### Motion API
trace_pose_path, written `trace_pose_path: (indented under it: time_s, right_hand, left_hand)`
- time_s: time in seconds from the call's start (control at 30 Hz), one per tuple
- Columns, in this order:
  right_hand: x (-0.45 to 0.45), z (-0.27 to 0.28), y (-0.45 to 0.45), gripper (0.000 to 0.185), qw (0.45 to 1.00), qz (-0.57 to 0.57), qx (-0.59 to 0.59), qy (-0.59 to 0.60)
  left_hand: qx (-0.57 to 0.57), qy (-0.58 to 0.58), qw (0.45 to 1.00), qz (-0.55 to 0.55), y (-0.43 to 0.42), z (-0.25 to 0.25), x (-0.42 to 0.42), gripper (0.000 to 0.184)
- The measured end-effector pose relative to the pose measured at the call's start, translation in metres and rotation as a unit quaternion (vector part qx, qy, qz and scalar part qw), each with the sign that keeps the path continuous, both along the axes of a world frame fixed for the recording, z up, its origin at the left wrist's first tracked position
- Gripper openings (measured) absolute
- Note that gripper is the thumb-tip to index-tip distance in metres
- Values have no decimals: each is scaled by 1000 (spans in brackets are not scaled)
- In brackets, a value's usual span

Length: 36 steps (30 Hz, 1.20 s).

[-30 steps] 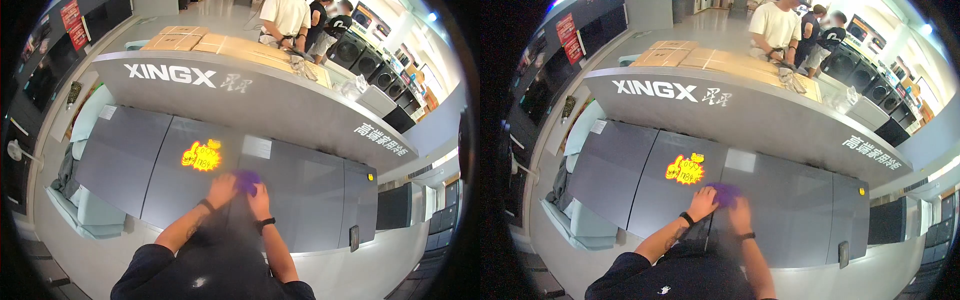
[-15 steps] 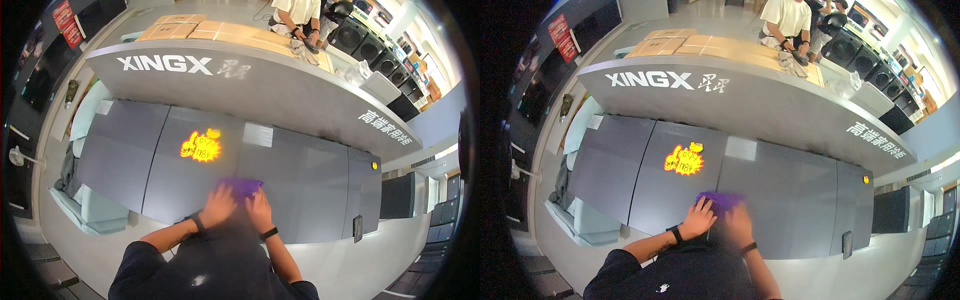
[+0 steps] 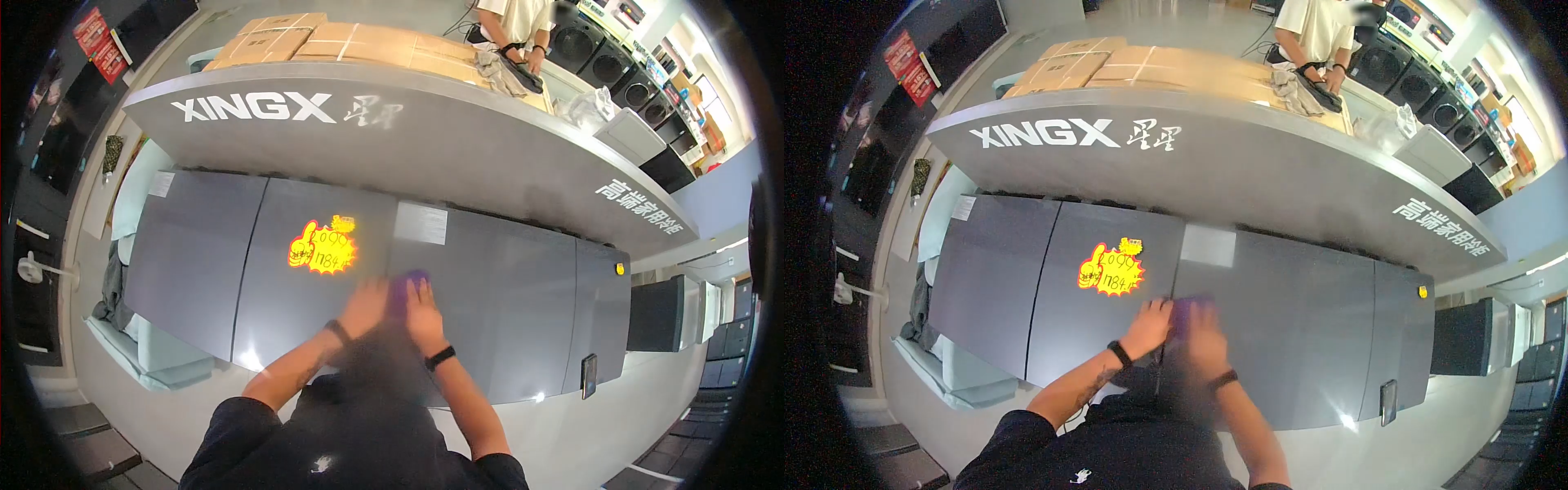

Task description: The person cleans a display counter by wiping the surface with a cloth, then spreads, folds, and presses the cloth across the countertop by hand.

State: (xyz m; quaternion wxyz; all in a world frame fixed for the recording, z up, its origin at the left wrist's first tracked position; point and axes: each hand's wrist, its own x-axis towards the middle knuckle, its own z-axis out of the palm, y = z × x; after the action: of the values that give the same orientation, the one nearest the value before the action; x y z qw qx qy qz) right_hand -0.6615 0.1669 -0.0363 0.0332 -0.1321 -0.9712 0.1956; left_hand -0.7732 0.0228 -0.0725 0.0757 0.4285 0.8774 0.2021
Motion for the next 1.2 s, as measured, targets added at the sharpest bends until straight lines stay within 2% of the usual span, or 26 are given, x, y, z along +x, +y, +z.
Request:
trace_pose_path:
  time_s: [0.07,0.17,0.27,0.47,0.57,0.7,0.77,0.87,0.97,1.07,1.2]
  right_hand:
    - [-28,-7,19,53,999,-7,-33,6]
    - [-76,-12,44,52,1000,4,-16,21]
    - [-115,-27,64,48,996,24,9,81]
    - [-167,-37,86,39,998,-2,41,45]
    - [-176,-52,87,18,979,-15,107,176]
    - [-155,-52,79,16,986,-18,121,115]
    - [-126,-22,64,15,992,9,113,55]
    - [-102,-3,46,28,996,-5,81,-41]
    - [-112,-2,51,24,993,-8,111,-31]
    - [-137,-9,66,16,996,-24,82,4]
    - [-163,-20,78,18,994,-34,86,52]
  left_hand:
    - [15,28,999,10,19,-10,-28,52]
    - [-46,36,997,41,49,8,-62,52]
    - [13,94,994,61,68,-9,-87,53]
    - [-48,-29,991,118,102,24,-118,51]
    - [-38,-19,992,121,104,24,-122,46]
    - [-47,34,995,78,84,13,-106,33]
    - [-66,26,995,76,70,8,-83,31]
    - [-66,9,995,75,66,17,-72,30]
    - [-60,-15,996,61,72,18,-83,29]
    - [-68,-19,995,64,92,22,-109,29]
    - [-92,-19,991,96,112,21,-125,28]
